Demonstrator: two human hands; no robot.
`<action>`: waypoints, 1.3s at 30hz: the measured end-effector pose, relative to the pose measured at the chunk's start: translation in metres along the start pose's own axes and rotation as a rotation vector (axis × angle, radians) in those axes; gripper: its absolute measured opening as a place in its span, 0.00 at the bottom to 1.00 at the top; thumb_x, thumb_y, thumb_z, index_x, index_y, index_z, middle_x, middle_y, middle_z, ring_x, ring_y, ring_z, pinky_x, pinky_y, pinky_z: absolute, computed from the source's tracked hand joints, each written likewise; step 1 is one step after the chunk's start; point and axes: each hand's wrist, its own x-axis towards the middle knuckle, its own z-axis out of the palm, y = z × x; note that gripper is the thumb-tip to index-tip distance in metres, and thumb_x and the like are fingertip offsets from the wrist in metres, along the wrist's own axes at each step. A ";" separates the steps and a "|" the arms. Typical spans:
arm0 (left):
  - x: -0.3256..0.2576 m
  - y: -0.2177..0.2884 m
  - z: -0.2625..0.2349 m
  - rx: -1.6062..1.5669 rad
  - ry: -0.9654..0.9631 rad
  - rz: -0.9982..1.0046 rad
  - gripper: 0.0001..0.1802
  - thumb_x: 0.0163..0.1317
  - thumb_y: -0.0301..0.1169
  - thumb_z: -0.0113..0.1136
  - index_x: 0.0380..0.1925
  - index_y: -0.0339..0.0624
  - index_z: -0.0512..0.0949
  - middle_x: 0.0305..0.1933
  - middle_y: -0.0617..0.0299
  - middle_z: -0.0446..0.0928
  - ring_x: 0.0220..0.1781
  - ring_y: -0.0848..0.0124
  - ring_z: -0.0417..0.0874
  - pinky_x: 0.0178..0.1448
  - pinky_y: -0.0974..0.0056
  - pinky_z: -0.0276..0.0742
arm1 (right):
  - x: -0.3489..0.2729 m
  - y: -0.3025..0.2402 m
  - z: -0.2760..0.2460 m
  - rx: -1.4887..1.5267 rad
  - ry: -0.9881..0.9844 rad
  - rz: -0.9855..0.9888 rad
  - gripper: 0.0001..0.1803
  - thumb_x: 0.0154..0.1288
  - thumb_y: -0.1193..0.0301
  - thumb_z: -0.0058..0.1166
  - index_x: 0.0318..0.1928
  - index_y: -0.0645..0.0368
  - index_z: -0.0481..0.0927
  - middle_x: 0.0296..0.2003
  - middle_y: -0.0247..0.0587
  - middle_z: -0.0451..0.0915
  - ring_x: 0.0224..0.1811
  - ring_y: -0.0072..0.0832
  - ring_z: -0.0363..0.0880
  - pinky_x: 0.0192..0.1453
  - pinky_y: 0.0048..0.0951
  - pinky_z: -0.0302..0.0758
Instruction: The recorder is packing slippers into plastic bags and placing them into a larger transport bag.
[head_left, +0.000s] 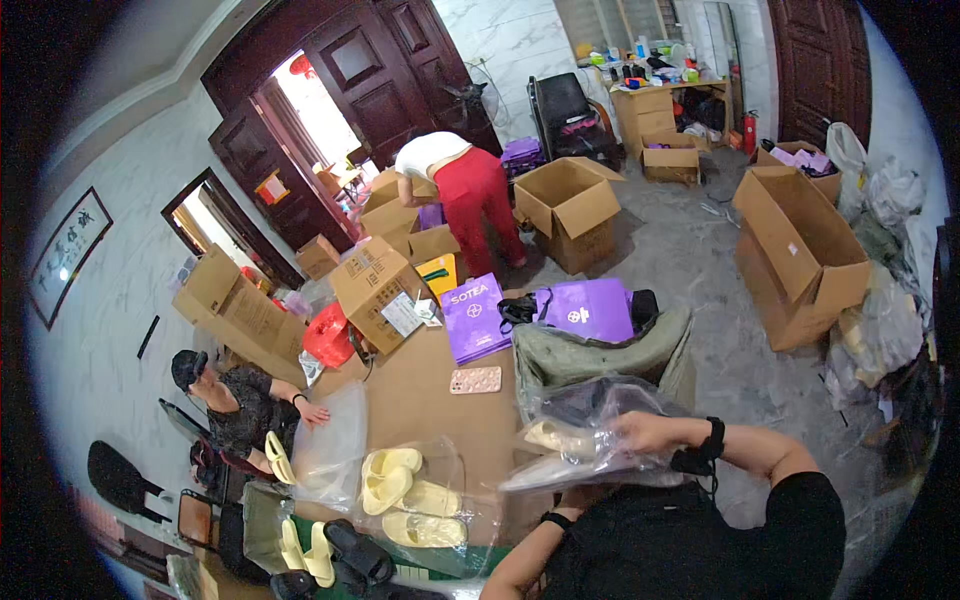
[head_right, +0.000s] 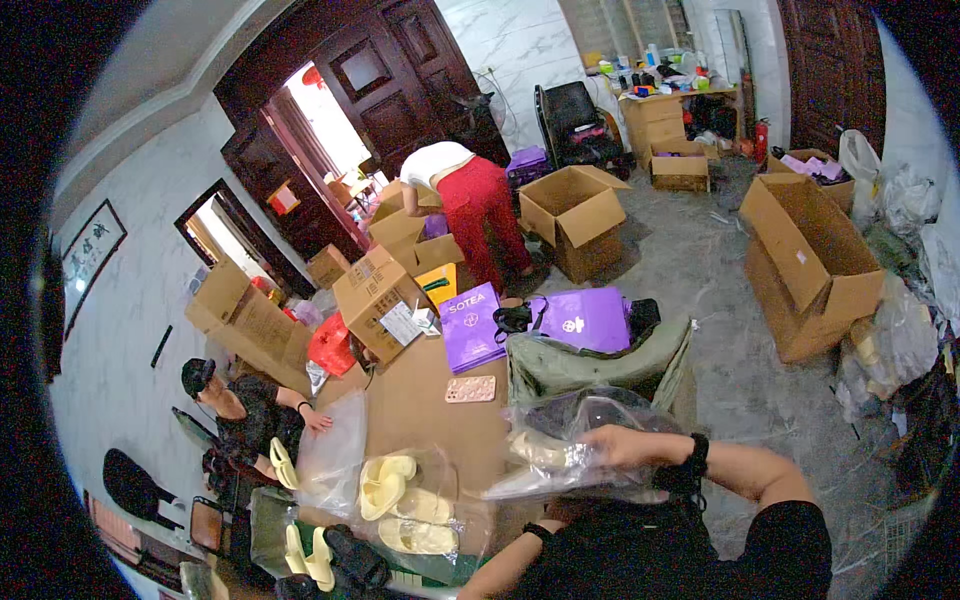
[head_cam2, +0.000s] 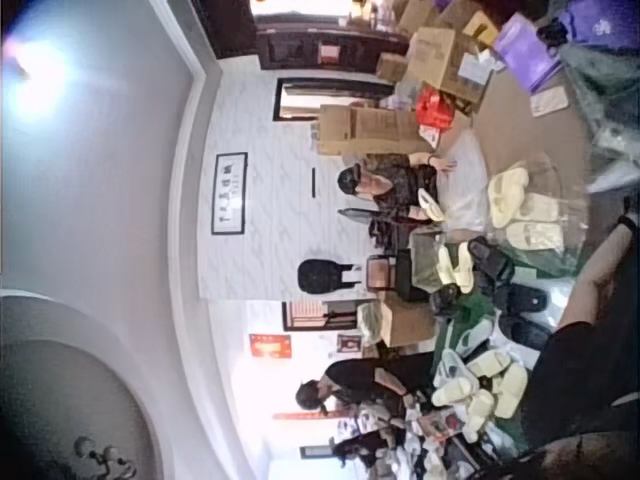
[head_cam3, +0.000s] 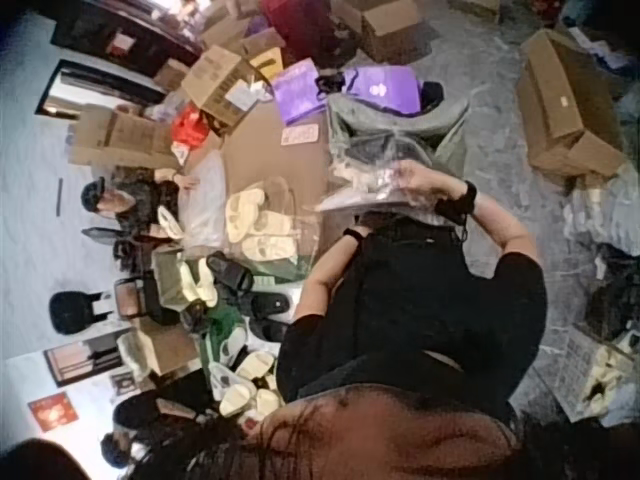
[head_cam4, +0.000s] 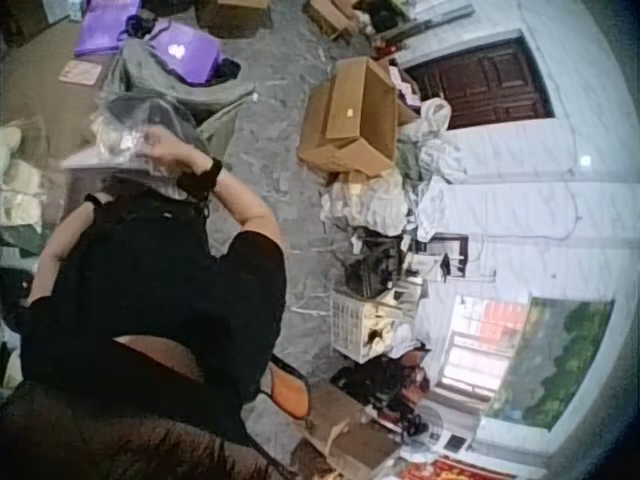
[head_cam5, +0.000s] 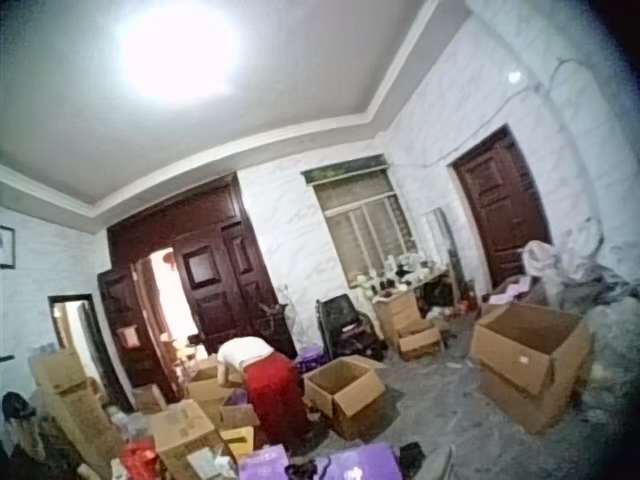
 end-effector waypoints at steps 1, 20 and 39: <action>-0.003 0.016 -0.027 -0.039 -0.162 -0.094 0.31 0.63 0.54 0.38 0.62 0.50 0.59 0.67 0.57 0.56 0.67 0.57 0.56 0.69 0.53 0.46 | 0.004 -0.001 -0.006 0.058 -0.008 0.110 0.21 0.57 0.72 0.54 0.52 0.62 0.71 0.39 0.38 0.78 0.38 0.19 0.73 0.43 0.25 0.72; 0.014 0.019 -0.012 0.243 -0.107 0.101 0.26 0.59 0.29 0.41 0.60 0.61 0.63 0.25 0.56 0.78 0.26 0.57 0.80 0.27 0.54 0.74 | 0.000 0.080 -0.082 -1.239 0.555 0.313 0.09 0.49 0.72 0.50 0.32 0.61 0.76 0.32 0.48 0.77 0.34 0.45 0.76 0.36 0.44 0.72; 0.007 0.018 -0.031 0.199 0.073 0.098 0.17 0.58 0.30 0.44 0.48 0.57 0.72 0.19 0.58 0.74 0.21 0.60 0.78 0.22 0.58 0.71 | 0.045 0.189 0.042 -1.250 -0.173 0.246 0.18 0.51 0.65 0.51 0.43 0.57 0.77 0.41 0.45 0.77 0.44 0.47 0.73 0.47 0.62 0.65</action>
